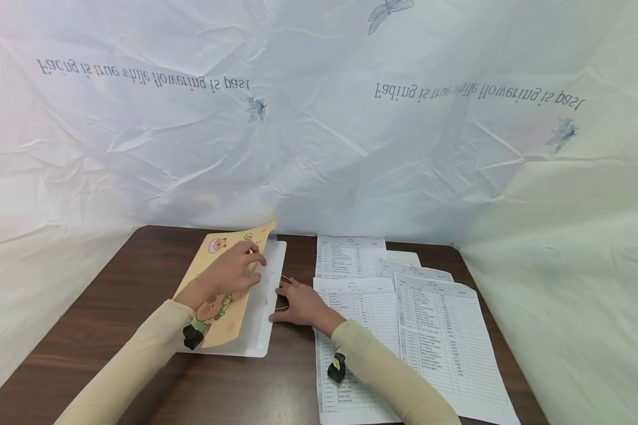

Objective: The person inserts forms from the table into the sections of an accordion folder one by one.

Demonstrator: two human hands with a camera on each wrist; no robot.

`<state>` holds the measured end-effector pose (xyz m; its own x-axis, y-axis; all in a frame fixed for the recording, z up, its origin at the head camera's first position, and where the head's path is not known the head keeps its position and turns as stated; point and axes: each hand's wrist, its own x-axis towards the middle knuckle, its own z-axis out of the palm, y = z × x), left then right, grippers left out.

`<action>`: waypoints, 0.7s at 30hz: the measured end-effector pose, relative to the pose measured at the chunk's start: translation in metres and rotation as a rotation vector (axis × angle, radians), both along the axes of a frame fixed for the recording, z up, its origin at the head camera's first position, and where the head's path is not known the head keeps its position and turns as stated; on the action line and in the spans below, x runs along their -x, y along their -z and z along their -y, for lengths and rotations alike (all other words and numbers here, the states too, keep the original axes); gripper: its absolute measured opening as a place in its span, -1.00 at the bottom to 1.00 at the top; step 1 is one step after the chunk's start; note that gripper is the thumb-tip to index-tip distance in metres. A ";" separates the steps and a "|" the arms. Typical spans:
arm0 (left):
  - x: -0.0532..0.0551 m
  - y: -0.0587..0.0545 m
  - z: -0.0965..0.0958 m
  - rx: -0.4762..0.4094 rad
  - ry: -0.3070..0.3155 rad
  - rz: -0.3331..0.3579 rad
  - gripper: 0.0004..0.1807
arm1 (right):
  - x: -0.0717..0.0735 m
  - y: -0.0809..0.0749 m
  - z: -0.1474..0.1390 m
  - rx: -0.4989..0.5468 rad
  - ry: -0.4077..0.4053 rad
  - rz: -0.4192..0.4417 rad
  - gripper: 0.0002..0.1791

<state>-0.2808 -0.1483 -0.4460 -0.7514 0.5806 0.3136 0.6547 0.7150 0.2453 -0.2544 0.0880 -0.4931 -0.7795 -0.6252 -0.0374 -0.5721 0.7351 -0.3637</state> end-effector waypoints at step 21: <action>0.003 -0.037 0.027 0.044 0.019 0.121 -0.73 | -0.003 -0.003 -0.001 0.006 -0.001 0.002 -0.16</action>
<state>-0.2838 -0.1757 -0.4086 -0.7709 0.6064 0.1948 0.6358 0.7144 0.2920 -0.2518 0.0888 -0.4904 -0.7787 -0.6264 -0.0351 -0.5722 0.7320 -0.3697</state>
